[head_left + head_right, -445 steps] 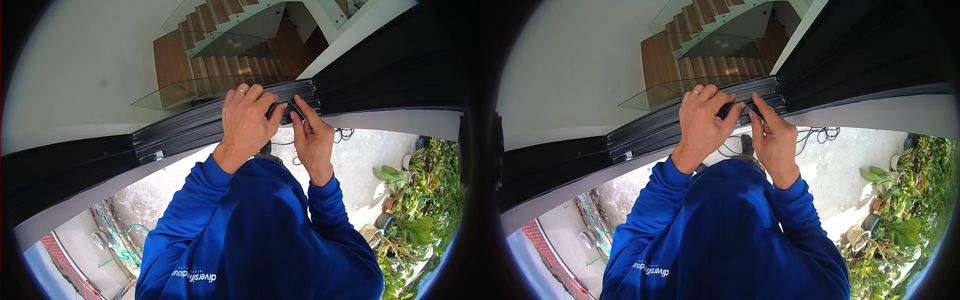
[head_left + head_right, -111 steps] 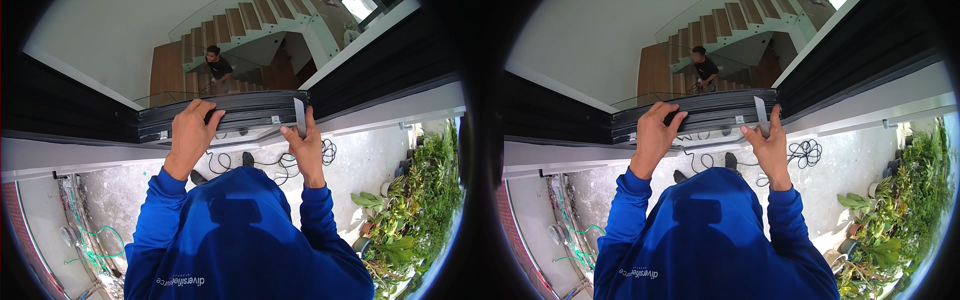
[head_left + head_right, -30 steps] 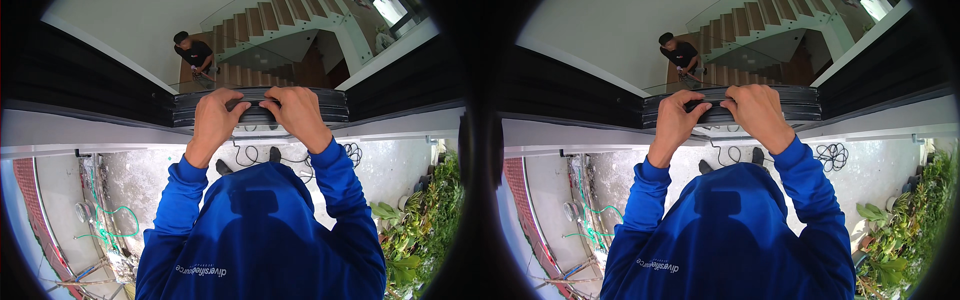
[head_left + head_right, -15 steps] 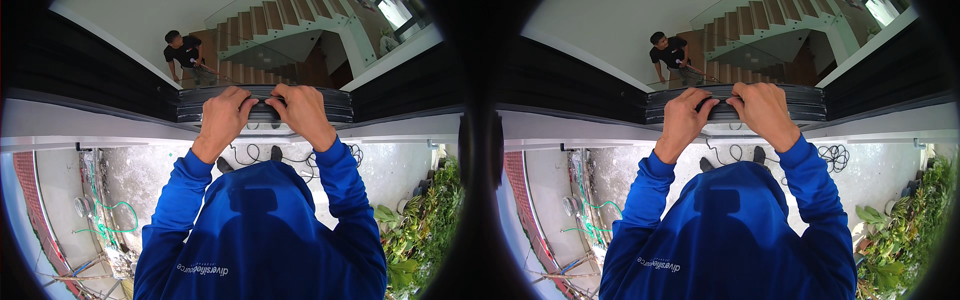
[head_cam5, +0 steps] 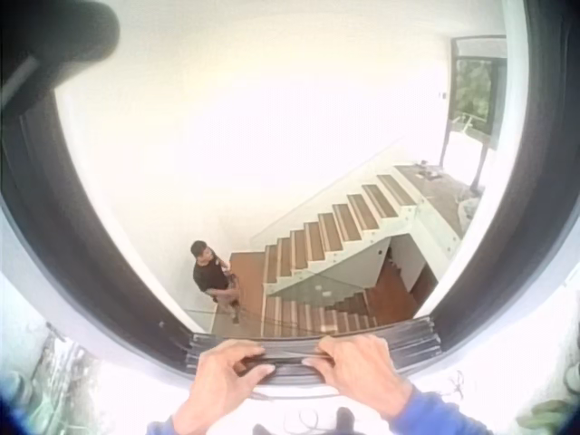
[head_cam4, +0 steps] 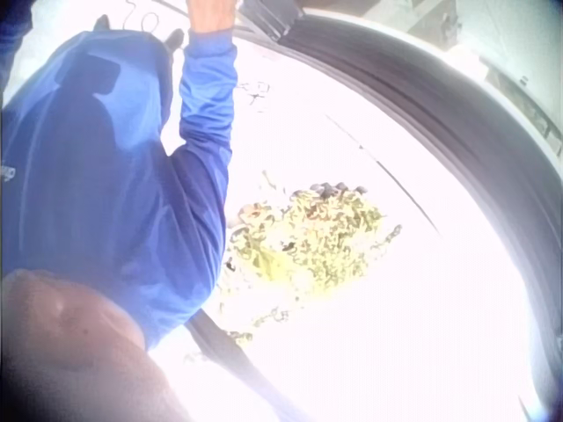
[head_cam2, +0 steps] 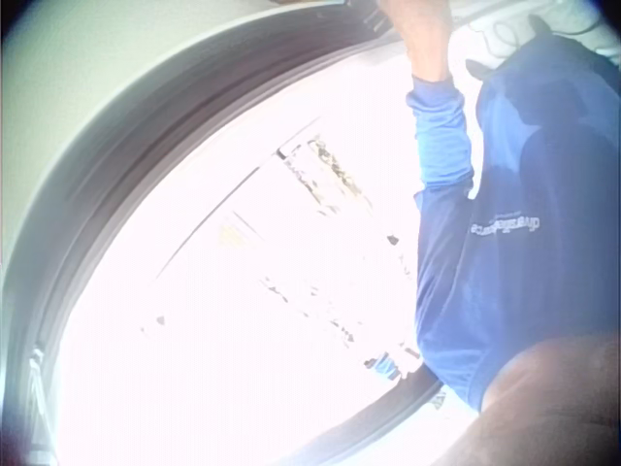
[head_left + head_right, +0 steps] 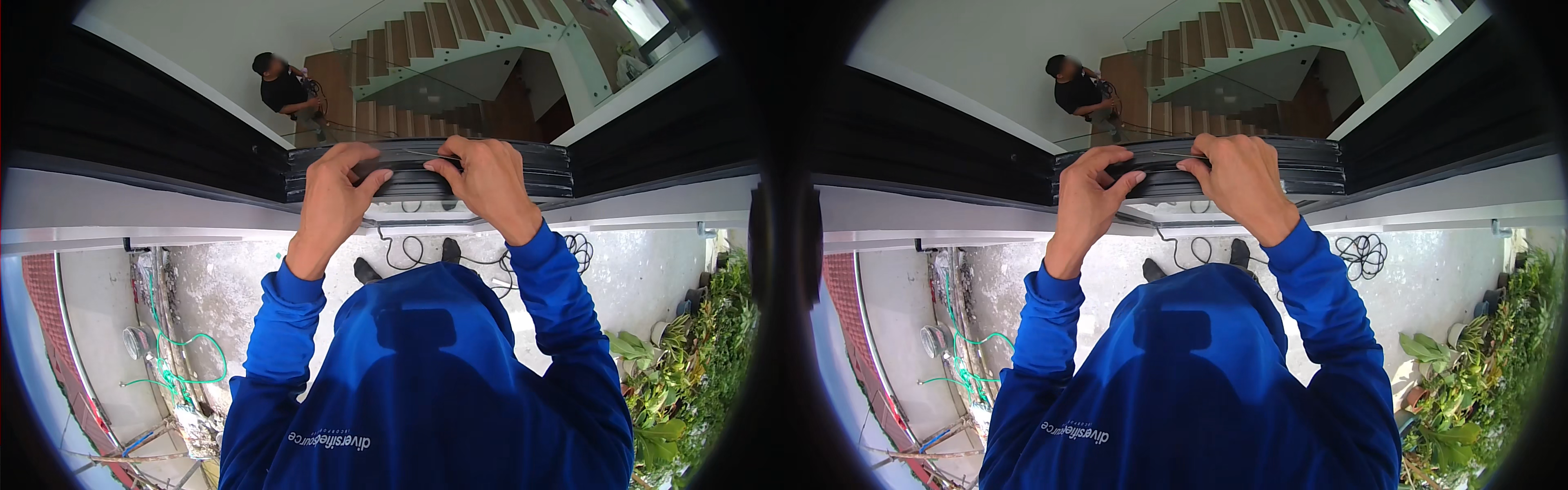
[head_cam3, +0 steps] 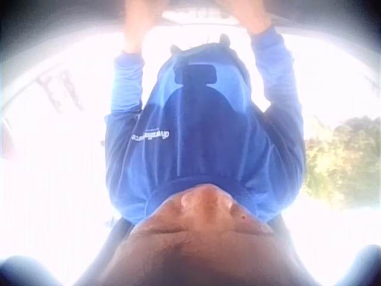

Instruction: The person cuts a rubber seal strip using a blade and presses it into the groove of a window frame by hand and with a scraper.

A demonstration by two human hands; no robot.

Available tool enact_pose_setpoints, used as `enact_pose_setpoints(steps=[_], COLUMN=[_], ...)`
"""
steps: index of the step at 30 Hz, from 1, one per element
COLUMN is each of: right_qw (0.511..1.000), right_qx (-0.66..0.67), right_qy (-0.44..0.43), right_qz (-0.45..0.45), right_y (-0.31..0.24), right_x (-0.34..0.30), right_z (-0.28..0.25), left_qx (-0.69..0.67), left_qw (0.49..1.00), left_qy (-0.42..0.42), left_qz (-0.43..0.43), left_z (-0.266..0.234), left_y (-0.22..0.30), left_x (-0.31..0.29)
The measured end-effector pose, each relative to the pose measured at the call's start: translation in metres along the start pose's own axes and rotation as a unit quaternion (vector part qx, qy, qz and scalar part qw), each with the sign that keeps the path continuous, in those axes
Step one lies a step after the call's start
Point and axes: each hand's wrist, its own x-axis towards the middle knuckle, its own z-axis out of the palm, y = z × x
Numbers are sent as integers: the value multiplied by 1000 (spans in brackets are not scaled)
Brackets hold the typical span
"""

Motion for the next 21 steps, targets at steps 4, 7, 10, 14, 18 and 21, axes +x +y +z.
enact_pose_setpoints(steps=[4,7,10,14,18,21], right_qw=[999,1000,1000,1000,1000,1000], right_qx=[4,9,6,3,7,6], right_qy=[16,10,10,9,14,9], right_qz=[-27,-18,-20,-18,-22,-13], right_y=[7,7,6,6,5,0], right_x=[0,0,1,1,1,1], right_z=[4,4,3,4,4,0], left_qx=[-21,-9,10,62,146,178], left_qw=[998,998,998,979,989,983], left_qy=[-9,2,-24,-99,-15,37], left_qz=[-60,-68,-49,-165,-16,6], left_z=[-20,-40,-56,-66,-57,-46], left_y=[-1,9,6,8,-1,-2], left_x=[-8,-17,-21,-14,-12,-8])
